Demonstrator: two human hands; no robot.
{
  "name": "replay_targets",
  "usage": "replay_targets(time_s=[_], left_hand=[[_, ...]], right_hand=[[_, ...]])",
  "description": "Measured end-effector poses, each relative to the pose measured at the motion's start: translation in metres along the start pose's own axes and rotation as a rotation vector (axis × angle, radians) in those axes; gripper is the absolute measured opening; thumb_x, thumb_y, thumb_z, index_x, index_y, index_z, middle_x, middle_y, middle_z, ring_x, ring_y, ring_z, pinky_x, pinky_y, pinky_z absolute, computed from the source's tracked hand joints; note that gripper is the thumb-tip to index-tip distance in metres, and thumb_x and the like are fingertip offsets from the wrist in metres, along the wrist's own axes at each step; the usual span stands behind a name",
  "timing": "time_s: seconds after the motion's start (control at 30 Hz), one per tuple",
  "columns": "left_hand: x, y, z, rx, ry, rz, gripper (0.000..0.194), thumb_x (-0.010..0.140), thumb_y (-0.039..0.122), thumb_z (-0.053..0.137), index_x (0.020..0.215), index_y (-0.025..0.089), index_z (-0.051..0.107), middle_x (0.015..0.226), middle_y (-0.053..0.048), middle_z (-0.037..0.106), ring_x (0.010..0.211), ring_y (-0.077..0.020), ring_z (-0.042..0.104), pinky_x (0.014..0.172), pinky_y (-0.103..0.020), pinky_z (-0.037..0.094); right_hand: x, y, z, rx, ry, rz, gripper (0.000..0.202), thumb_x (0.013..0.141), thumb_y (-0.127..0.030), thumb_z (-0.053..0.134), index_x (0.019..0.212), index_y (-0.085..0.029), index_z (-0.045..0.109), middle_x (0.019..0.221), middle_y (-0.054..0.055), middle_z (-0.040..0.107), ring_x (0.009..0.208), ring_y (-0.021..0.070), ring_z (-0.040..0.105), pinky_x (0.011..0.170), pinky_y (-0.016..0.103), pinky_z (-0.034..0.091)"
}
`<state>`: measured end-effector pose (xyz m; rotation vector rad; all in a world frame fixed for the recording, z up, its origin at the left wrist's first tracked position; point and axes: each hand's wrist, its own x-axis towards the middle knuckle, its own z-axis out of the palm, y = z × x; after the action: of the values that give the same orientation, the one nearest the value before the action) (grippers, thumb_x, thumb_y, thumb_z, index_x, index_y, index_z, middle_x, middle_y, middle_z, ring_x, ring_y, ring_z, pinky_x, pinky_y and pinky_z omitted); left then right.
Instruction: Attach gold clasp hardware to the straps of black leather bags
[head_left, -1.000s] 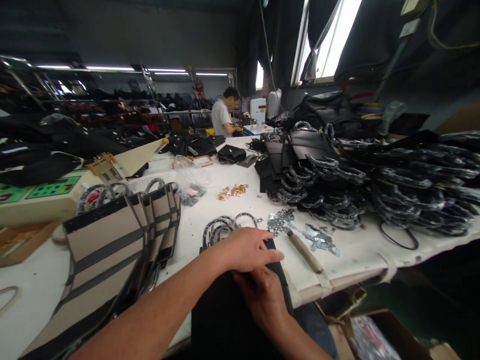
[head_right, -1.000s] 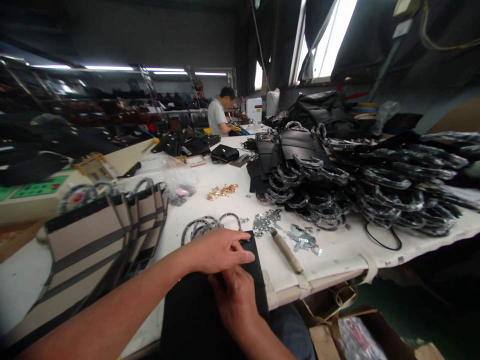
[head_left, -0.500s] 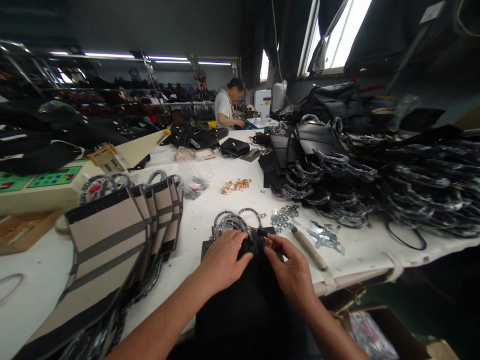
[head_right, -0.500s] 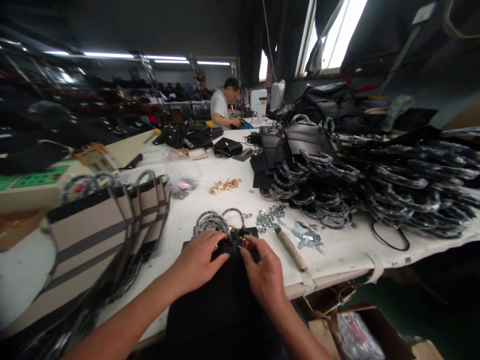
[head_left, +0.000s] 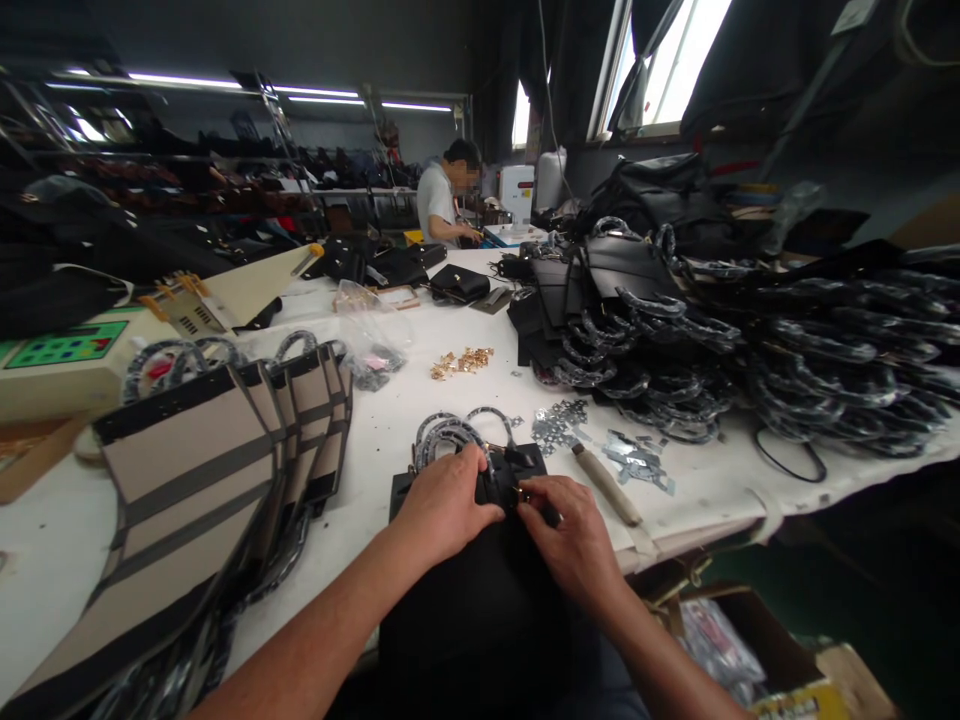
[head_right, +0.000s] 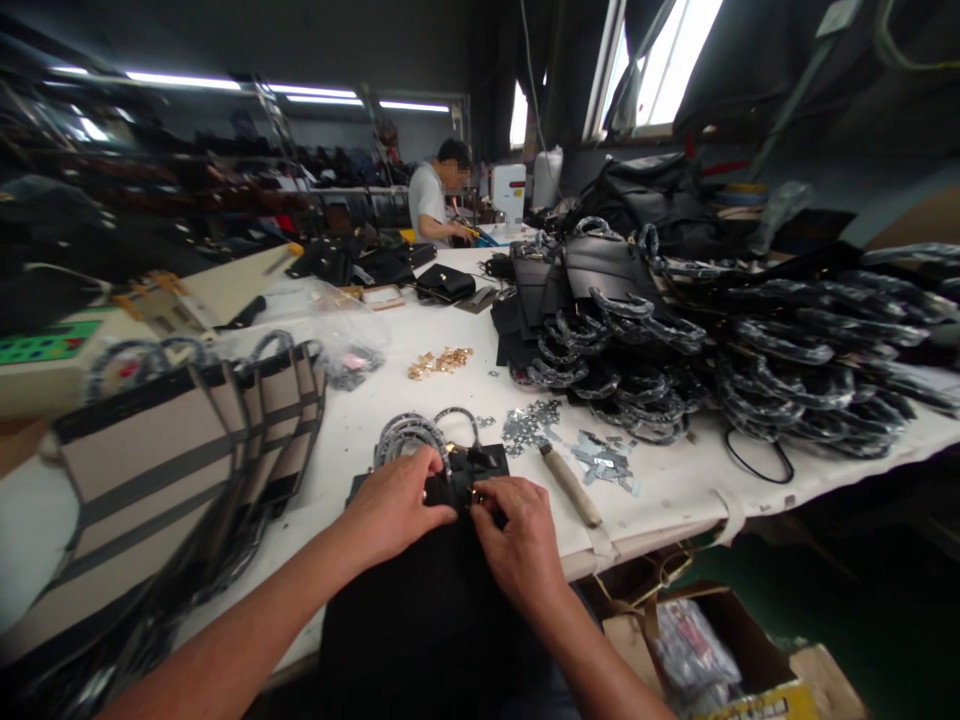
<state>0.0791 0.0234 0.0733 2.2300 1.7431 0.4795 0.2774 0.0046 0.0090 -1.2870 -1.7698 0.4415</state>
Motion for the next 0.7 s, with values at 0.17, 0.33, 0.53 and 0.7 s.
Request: replay_targets(time_s=[0.17, 0.33, 0.53, 0.7], left_hand=[[0.003, 0.0, -0.003, -0.01, -0.029, -0.001, 0.035, 0.072, 0.031, 0.077, 0.094, 0.027, 0.05, 0.08, 0.0, 0.067, 0.075, -0.0278, 0.066, 0.064, -0.034, 0.034], [0.009, 0.003, -0.002, -0.029, -0.046, -0.007, 0.03, 0.071, 0.033, 0.076, 0.089, 0.028, 0.052, 0.075, 0.002, 0.065, 0.072, -0.0274, 0.065, 0.063, -0.034, 0.031], [0.006, 0.011, 0.0, -0.069, 0.015, 0.011, 0.024, 0.076, 0.025, 0.071, 0.087, 0.027, 0.05, 0.081, 0.003, 0.065, 0.077, -0.0242, 0.062, 0.068, -0.035, 0.034], [-0.003, 0.016, -0.002, -0.186, 0.065, 0.054, 0.023, 0.076, 0.016, 0.067, 0.084, 0.026, 0.048, 0.082, 0.004, 0.062, 0.077, -0.0202, 0.058, 0.072, -0.035, 0.035]], right_hand=[[0.005, -0.007, -0.001, -0.001, -0.016, 0.016, 0.019, 0.086, -0.018, 0.07, 0.102, -0.027, 0.075, 0.092, 0.003, 0.076, 0.096, 0.0245, 0.067, 0.096, 0.045, 0.045], [0.007, -0.007, 0.004, 0.027, -0.041, 0.058, 0.018, 0.087, -0.02, 0.07, 0.102, -0.028, 0.075, 0.089, 0.001, 0.075, 0.095, 0.0242, 0.067, 0.094, 0.045, 0.044], [0.012, -0.011, 0.003, -0.001, -0.046, 0.02, 0.019, 0.088, -0.017, 0.068, 0.103, -0.026, 0.074, 0.091, 0.001, 0.075, 0.097, 0.0231, 0.067, 0.098, 0.045, 0.044], [0.016, -0.019, -0.007, 0.0, -0.141, 0.028, 0.026, 0.088, -0.016, 0.067, 0.11, -0.029, 0.072, 0.095, 0.0, 0.074, 0.098, 0.0223, 0.066, 0.098, 0.044, 0.044]])
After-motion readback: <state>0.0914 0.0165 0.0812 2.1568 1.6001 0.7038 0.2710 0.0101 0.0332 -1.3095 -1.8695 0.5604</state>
